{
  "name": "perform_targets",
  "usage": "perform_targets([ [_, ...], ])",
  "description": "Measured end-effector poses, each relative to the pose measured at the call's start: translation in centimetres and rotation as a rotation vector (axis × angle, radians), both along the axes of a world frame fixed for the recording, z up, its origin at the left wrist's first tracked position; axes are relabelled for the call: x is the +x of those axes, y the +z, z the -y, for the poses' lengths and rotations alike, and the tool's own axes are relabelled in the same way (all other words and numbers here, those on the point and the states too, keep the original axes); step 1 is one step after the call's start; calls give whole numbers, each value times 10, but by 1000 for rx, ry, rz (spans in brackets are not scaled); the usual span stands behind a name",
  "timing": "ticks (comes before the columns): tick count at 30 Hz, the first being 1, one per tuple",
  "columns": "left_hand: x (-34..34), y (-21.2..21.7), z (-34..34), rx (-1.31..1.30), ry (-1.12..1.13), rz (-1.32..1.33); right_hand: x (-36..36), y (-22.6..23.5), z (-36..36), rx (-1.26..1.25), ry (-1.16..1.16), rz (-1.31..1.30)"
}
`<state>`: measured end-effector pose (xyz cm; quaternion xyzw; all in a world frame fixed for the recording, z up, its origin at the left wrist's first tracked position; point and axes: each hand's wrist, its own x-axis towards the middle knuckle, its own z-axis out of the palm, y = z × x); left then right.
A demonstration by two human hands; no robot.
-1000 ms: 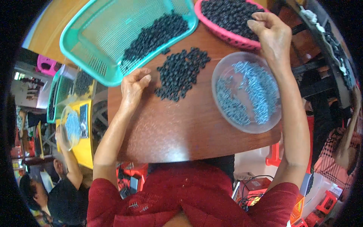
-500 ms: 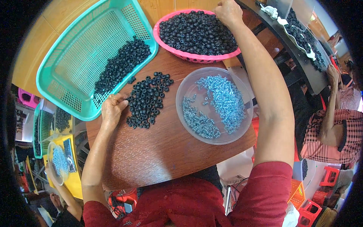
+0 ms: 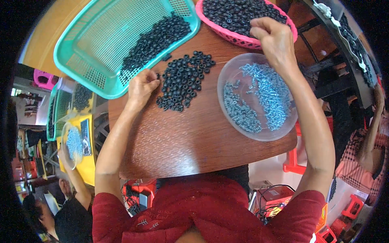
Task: The person repeatedly picks up small black components and metal fittings from trays on the table and inserts the fittings into the components by hand.
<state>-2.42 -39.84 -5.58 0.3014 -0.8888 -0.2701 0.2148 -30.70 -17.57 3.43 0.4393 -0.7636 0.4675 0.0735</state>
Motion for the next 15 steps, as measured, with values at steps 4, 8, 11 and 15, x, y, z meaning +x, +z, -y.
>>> perform_targets([
  [4, 1, -5, 6, -15, -60, 12, 45, -6, -10, 28, 64, 136],
  [8, -2, -4, 14, 152, 86, 44, 64, -15, -20, -32, 111, 191],
  [11, -6, 0, 18, 11, 129, -13, 77, -10, -30, -17, 115, 167],
  [15, -21, -3, 22, -297, -72, -100, 87, -6, -43, 86, 138, 110],
])
